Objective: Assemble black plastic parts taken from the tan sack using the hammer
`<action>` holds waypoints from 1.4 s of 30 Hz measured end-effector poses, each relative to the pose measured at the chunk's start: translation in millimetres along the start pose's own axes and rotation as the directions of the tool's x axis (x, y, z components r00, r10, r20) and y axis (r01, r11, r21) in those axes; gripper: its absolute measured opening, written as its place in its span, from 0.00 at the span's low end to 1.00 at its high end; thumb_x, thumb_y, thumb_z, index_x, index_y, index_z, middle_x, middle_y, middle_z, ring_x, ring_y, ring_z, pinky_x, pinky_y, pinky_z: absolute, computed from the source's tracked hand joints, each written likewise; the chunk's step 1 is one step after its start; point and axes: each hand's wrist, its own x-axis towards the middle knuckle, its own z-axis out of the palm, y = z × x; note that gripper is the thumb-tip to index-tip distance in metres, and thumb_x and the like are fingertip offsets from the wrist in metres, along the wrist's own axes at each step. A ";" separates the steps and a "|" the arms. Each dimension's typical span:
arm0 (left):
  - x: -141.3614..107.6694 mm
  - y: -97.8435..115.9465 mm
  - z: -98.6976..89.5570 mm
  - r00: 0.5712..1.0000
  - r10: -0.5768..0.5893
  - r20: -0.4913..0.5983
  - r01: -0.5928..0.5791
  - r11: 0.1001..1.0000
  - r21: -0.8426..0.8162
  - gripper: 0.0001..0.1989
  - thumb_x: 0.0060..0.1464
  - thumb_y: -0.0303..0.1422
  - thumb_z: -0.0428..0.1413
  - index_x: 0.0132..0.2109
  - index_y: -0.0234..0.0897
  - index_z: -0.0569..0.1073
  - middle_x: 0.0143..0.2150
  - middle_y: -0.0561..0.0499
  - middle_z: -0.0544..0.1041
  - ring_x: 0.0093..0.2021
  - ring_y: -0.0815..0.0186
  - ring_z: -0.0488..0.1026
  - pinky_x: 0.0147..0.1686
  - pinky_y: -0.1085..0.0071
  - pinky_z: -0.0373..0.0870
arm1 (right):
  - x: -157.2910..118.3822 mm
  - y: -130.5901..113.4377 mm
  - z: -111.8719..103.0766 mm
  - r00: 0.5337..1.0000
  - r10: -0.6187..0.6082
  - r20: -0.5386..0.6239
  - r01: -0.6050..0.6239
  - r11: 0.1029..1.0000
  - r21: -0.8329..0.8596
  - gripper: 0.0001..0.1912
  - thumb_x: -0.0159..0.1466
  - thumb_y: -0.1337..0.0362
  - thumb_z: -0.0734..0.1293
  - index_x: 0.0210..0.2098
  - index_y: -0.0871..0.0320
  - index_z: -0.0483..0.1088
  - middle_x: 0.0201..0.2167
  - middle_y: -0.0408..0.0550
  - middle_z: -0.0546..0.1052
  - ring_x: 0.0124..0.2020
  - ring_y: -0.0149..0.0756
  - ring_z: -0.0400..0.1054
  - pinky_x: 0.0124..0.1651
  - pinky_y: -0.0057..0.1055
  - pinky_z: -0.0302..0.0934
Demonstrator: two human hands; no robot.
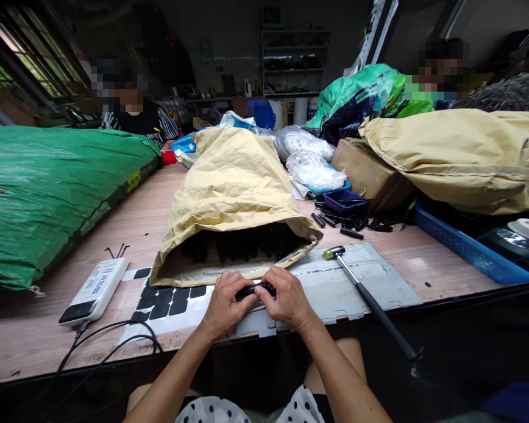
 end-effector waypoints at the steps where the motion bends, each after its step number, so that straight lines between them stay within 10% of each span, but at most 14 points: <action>1: 0.0 -0.3 0.3 1.000 0.001 -0.001 -0.001 1.000 0.001 0.08 0.55 0.35 0.65 0.42 0.41 0.81 0.34 0.50 0.76 0.41 0.59 0.67 0.43 0.63 0.60 | 0.0 -0.2 -0.2 1.000 0.000 0.000 0.000 1.000 -0.001 0.05 0.65 0.62 0.65 0.33 0.56 0.67 0.30 0.45 0.68 0.34 0.36 0.63 0.38 0.33 0.56; 42: 0.9 1.6 -0.9 1.000 -0.001 -0.005 0.001 1.000 0.009 0.10 0.54 0.37 0.65 0.44 0.42 0.81 0.35 0.50 0.76 0.42 0.58 0.68 0.42 0.63 0.59 | -1.3 -0.9 -2.2 1.000 -0.006 0.024 0.006 1.000 0.008 0.02 0.62 0.64 0.66 0.35 0.56 0.68 0.31 0.45 0.69 0.35 0.37 0.63 0.39 0.34 0.58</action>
